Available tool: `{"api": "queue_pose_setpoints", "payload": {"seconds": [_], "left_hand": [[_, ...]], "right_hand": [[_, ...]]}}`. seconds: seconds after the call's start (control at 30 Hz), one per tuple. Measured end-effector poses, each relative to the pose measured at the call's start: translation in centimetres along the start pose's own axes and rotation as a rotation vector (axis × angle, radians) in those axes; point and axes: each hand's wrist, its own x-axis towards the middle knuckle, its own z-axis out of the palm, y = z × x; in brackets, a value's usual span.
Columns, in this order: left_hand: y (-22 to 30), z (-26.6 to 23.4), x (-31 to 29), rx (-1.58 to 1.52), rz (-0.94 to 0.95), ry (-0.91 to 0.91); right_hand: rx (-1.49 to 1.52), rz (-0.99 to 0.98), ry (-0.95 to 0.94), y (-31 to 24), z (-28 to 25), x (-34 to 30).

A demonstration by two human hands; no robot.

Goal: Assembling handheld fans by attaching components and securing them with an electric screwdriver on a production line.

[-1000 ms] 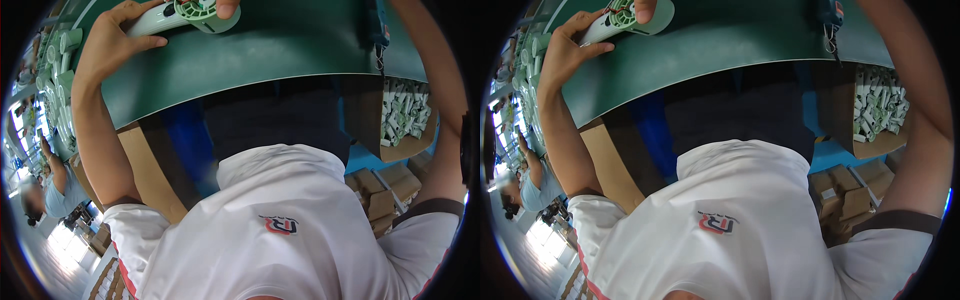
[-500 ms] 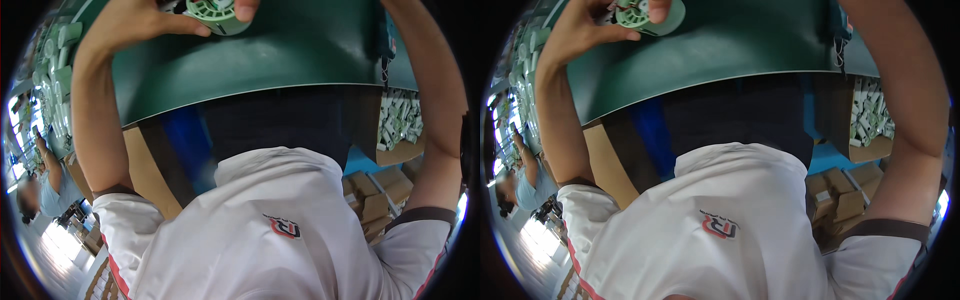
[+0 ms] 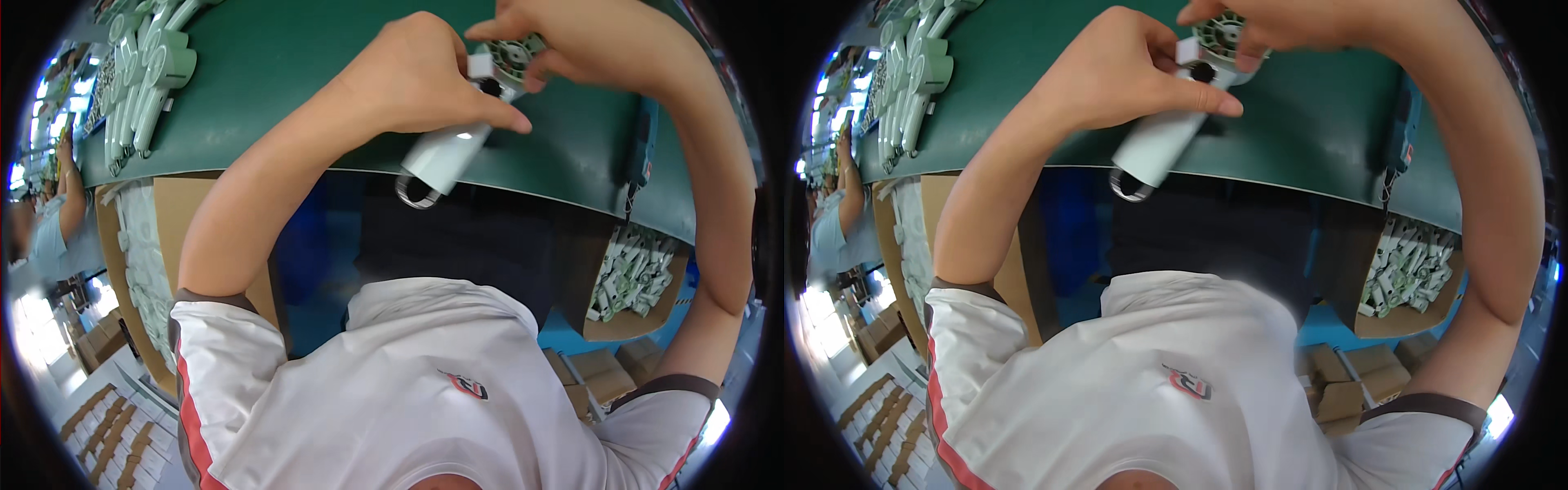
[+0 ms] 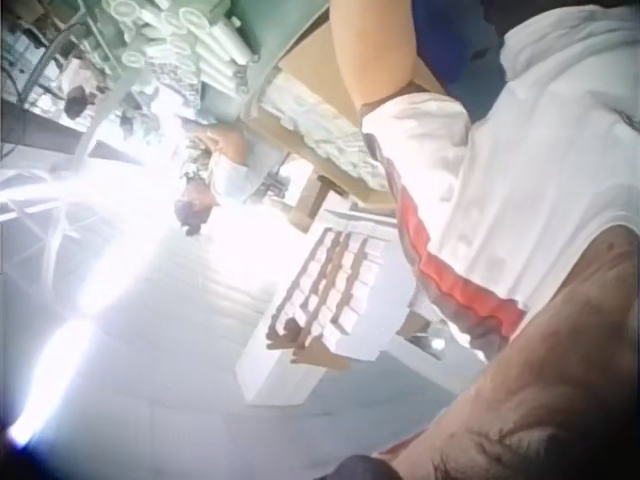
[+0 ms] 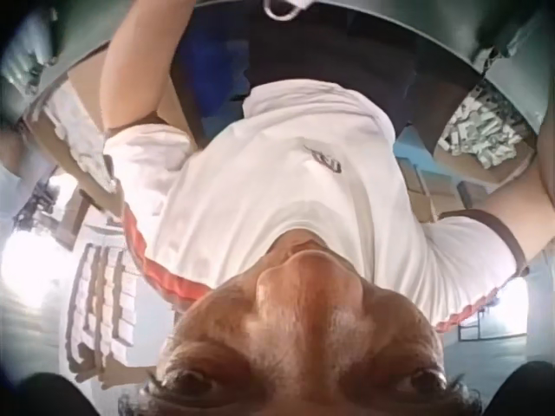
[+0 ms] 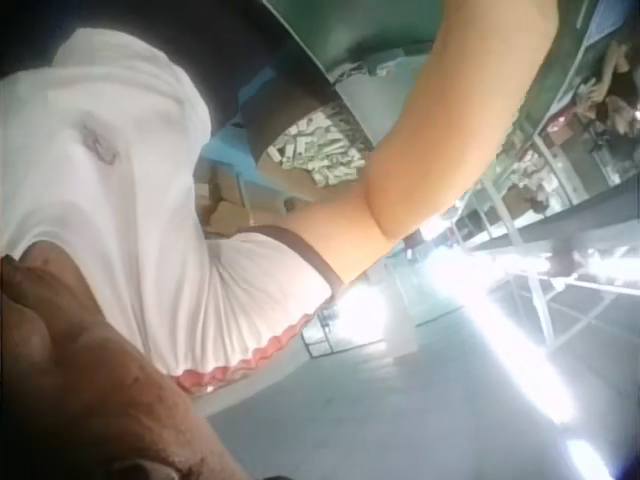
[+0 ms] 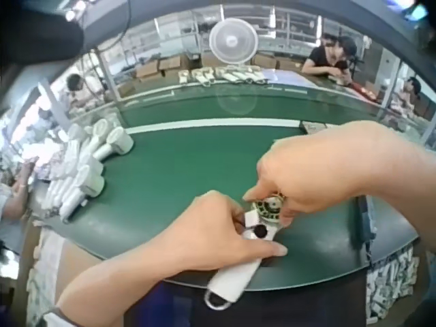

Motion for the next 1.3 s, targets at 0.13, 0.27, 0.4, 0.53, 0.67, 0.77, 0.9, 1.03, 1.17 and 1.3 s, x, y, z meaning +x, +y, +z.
{"api": "queue_pose_setpoints", "payload": {"seconds": [0.13,0.27,0.4,0.53,0.67,0.77,0.9,1.03,1.17,1.3], "left_hand": [[-4.6,0.1,0.6,-0.623,0.182,-0.209],[-6.7,-3.7,4.8,-0.744,0.235,-0.181],[-5.9,-4.4,8.2,-0.739,0.709,-0.231],[-4.5,-1.7,11.2,-0.764,0.874,-0.471],[-4.7,-0.5,10.1,-0.632,0.956,-0.321],[-4.9,0.6,10.7,-0.950,0.972,-0.470],[-4.8,1.7,10.7,-0.973,0.956,-0.412],[-4.2,1.0,10.7,-0.956,0.987,-0.411],[-4.9,2.5,11.2,-0.791,0.983,-0.151],[-4.7,2.5,11.0,-0.797,0.957,-0.223]], "right_hand": [[-0.291,-0.617,0.597,6.7,4.7,2.0],[-0.244,-0.404,0.627,5.8,6.2,1.9],[-0.125,-0.335,0.521,4.9,5.3,1.0],[-0.208,-0.337,0.586,4.7,5.7,1.5],[-0.176,-0.317,0.624,4.4,6.2,1.1],[-0.082,-0.268,0.595,3.7,5.9,1.0],[0.109,-0.317,0.540,5.8,6.3,2.0],[-0.112,-0.443,0.598,5.9,5.2,0.5],[-0.086,-0.466,0.725,6.8,7.1,0.7],[0.077,-0.437,0.812,5.6,8.2,-1.5]]}}
